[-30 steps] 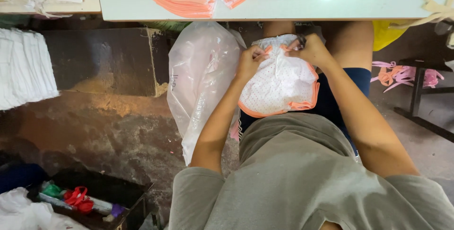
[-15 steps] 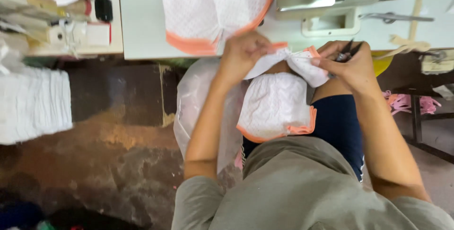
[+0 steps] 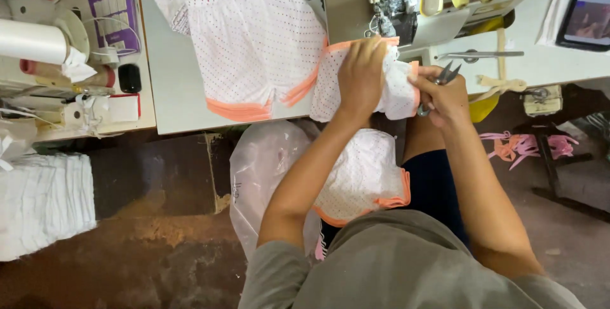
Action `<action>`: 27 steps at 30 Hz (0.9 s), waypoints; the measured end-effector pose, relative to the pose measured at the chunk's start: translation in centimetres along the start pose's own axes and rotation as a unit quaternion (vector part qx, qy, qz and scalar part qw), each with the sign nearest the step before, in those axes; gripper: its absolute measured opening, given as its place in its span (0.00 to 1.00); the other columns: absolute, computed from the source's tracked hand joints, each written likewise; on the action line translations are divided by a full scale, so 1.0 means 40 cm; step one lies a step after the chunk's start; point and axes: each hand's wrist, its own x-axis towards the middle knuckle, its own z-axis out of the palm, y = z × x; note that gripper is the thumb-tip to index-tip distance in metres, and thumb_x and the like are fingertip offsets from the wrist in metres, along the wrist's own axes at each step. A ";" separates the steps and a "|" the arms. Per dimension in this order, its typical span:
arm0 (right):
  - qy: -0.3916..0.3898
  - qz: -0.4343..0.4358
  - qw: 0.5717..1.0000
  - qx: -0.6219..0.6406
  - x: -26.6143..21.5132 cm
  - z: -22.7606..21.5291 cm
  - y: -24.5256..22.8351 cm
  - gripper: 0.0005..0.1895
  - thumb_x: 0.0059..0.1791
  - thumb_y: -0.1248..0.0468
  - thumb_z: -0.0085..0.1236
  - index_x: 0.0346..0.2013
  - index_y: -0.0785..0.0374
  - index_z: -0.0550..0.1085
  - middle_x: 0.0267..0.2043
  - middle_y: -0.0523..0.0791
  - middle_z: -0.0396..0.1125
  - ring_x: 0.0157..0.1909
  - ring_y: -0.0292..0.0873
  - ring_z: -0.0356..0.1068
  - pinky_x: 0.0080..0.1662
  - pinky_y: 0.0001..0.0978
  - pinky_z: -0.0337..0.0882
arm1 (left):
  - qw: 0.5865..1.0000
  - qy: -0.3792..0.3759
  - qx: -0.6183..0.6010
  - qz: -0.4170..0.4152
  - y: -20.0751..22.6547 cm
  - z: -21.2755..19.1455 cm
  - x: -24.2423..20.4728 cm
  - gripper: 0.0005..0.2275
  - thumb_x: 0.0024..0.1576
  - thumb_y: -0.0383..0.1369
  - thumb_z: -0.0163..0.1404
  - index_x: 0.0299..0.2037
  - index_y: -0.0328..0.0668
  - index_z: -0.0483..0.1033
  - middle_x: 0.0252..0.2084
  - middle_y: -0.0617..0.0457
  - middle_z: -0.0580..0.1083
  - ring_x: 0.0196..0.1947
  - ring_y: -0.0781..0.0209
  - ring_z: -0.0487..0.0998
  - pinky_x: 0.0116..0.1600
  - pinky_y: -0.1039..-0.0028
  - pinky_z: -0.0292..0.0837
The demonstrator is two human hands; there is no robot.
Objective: Trimming loose threads from garments using hand snips at a sewing workstation
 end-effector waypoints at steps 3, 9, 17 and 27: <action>0.005 -0.012 0.999 0.029 -0.007 0.012 -0.016 0.09 0.45 0.67 0.71 0.32 0.58 0.76 0.14 0.36 0.60 0.11 0.27 0.49 0.18 0.20 0.45 | 0.996 0.020 0.091 -0.006 0.029 0.017 -0.041 0.23 0.65 0.47 0.52 0.67 0.48 0.69 0.72 0.46 0.65 0.75 0.46 0.63 0.75 0.55 0.64; 0.059 -0.025 0.997 0.048 0.002 0.050 -0.040 0.09 0.48 0.71 0.68 0.34 0.59 0.74 0.20 0.38 0.65 0.11 0.27 0.53 0.16 0.18 0.50 | 0.998 -0.035 0.044 0.026 -0.029 0.074 -0.011 0.22 0.70 0.40 0.45 0.72 0.48 0.58 0.76 0.38 0.57 0.79 0.46 0.54 0.83 0.56 0.52; 0.053 -0.090 0.993 0.049 0.002 0.078 -0.033 0.08 0.48 0.69 0.69 0.31 0.59 0.75 0.19 0.37 0.62 0.13 0.29 0.54 0.18 0.21 0.51 | 0.994 -0.013 -0.109 -0.020 -0.121 0.080 0.045 0.26 0.67 0.20 0.38 0.75 0.36 0.43 0.70 0.40 0.67 0.70 0.41 0.69 0.66 0.64 0.77; -0.005 -0.047 0.998 0.030 0.016 0.084 -0.047 0.06 0.48 0.63 0.67 0.32 0.62 0.78 0.16 0.36 0.58 0.14 0.27 0.46 0.20 0.21 0.43 | 0.985 -0.065 -0.159 -0.012 -0.295 0.103 0.311 0.11 0.40 0.34 0.73 0.32 0.53 0.88 0.54 0.60 0.74 0.50 0.52 0.73 0.53 0.60 0.73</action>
